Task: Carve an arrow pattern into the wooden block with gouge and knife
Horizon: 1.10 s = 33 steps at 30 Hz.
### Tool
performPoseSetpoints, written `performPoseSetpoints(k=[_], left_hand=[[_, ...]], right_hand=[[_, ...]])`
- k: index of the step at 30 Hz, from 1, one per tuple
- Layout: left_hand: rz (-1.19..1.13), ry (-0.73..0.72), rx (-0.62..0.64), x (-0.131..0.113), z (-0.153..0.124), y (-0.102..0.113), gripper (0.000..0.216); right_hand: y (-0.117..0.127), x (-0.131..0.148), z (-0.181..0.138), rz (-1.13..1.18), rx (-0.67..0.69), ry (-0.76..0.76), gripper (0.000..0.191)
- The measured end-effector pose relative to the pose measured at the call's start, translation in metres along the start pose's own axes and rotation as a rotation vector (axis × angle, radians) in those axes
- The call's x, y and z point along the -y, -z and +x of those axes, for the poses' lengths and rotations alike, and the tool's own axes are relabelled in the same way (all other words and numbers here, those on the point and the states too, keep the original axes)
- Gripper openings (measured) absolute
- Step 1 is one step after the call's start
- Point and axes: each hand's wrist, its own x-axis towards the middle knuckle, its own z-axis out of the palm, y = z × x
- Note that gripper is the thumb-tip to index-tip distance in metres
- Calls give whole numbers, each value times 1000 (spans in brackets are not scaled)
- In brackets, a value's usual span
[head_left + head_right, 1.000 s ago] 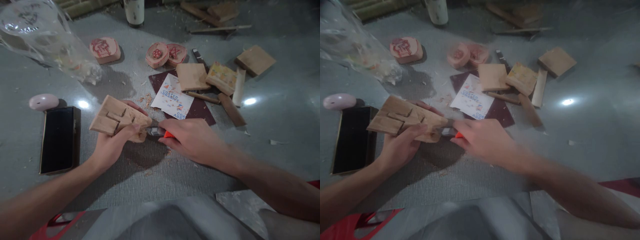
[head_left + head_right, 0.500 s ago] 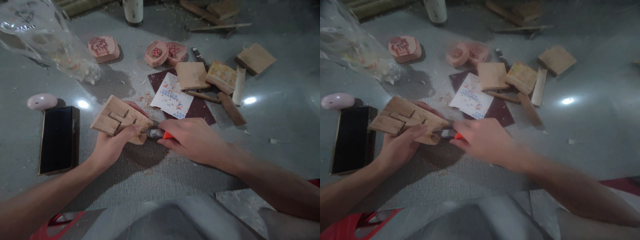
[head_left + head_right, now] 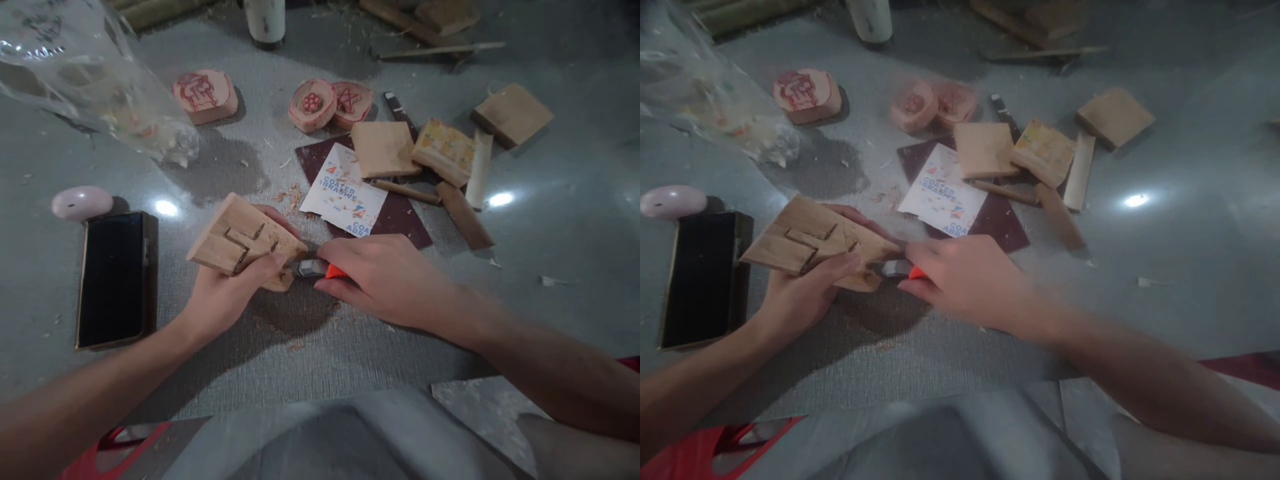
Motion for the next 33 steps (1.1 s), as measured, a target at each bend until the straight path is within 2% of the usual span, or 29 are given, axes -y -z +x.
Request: performPoseSetpoints(k=[10, 16, 33], left_hand=[[99, 13, 23, -19, 3, -8, 22], [124, -35, 34, -21, 3, -8, 21], [184, -30, 91, -21, 2, -7, 22]], right_hand=[[1, 0, -1, -8, 6, 3, 32], [0, 0, 0, -56, 15, 7, 35], [4, -1, 1, -51, 43, 20, 33]])
